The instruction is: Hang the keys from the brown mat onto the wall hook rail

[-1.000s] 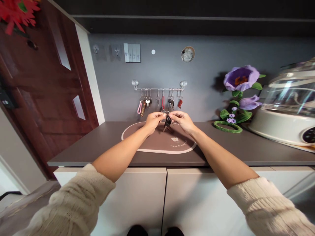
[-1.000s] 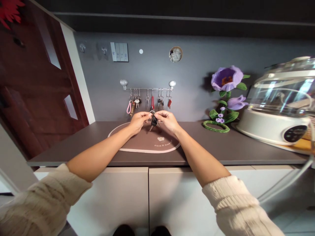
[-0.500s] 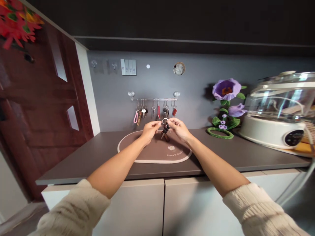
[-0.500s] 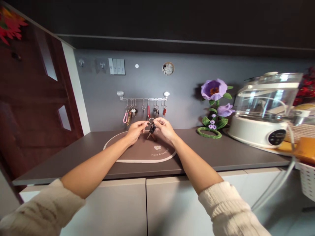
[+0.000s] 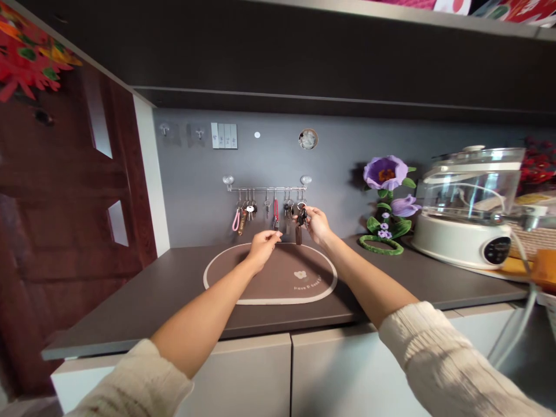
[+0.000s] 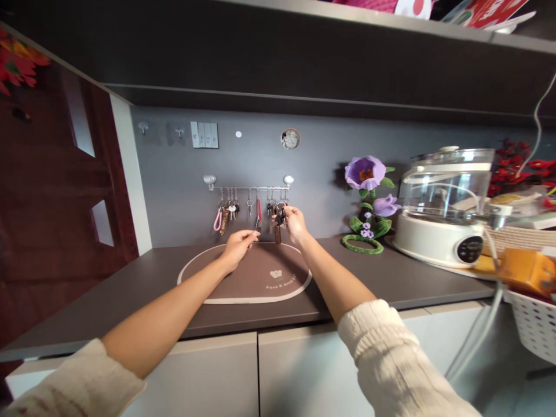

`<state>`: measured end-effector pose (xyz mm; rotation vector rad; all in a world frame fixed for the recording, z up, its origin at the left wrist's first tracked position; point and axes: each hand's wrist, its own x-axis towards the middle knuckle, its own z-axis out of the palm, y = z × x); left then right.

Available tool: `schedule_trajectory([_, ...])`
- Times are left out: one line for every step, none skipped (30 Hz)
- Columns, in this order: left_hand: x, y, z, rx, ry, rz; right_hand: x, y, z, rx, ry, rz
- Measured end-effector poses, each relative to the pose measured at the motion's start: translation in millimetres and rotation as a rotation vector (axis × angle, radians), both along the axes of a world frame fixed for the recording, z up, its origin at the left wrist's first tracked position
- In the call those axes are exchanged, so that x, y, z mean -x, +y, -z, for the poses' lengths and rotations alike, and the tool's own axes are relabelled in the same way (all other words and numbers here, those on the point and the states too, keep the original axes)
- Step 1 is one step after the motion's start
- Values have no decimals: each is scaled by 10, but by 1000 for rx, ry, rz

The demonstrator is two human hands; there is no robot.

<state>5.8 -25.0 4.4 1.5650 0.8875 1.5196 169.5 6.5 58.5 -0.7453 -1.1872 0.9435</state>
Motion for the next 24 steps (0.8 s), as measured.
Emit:
schedule_trajectory([2,6,4,-7,4,-9,8,28,-44,9,5,25])
schedule_trajectory([4,12,8,-15,8,-20,18,59,-84,17,13,52])
schedule_trajectory([6,17,11,-22,14,-30,30,94,-121,22,25,83])
schedule_trajectory([8,21,15,-26,19,-39,44,134,-154,25,41,114])
schedule_trajectory([9,24,18,-29,25,-47,57,178,-185,28,60,145])
schedule_trajectory([10,26,21,-30,31,-52,69,225,-214,32,84,176])
schedule_trajectory([10,27,22,-30,34,-55,80,274,-241,37,111,207])
schedule_trajectory([10,26,22,-29,36,-58,87,324,-265,43,141,238])
schedule_trajectory([10,23,21,-28,36,-60,92,374,-286,51,168,272])
schedule_trajectory([9,20,19,-26,35,-62,94,422,-303,65,187,308])
schedule_trajectory([9,15,16,-24,35,-64,94,468,-317,81,199,344])
schedule_trajectory([8,11,13,-21,35,-65,93,511,-327,96,201,379])
schedule_trajectory([6,7,10,-18,35,-66,90,550,-333,108,194,408])
schedule_trajectory([6,5,9,-17,32,-67,87,585,-336,117,182,433])
schedule_trajectory([5,6,9,-16,30,-67,85,616,-335,124,167,454])
schedule_trajectory([5,9,10,-16,27,-67,82,643,-331,128,151,471])
schedule_trajectory([5,15,13,-16,24,-67,78,665,-324,132,135,489])
schedule_trajectory([5,22,16,-16,22,-67,75,684,-314,136,117,510])
schedule_trajectory([6,30,19,-15,19,-67,70,699,-302,139,98,533])
schedule_trajectory([7,37,22,-13,17,-66,65,710,-287,142,75,559])
schedule_trajectory([8,43,24,-9,14,-66,59,719,-270,143,51,585])
schedule_trajectory([10,47,25,-6,10,-67,53,725,-250,141,25,610])
schedule_trajectory([11,48,25,-2,8,-68,47,729,-228,138,1,633])
schedule_trajectory([13,47,25,0,6,-69,40,734,-206,131,-22,657])
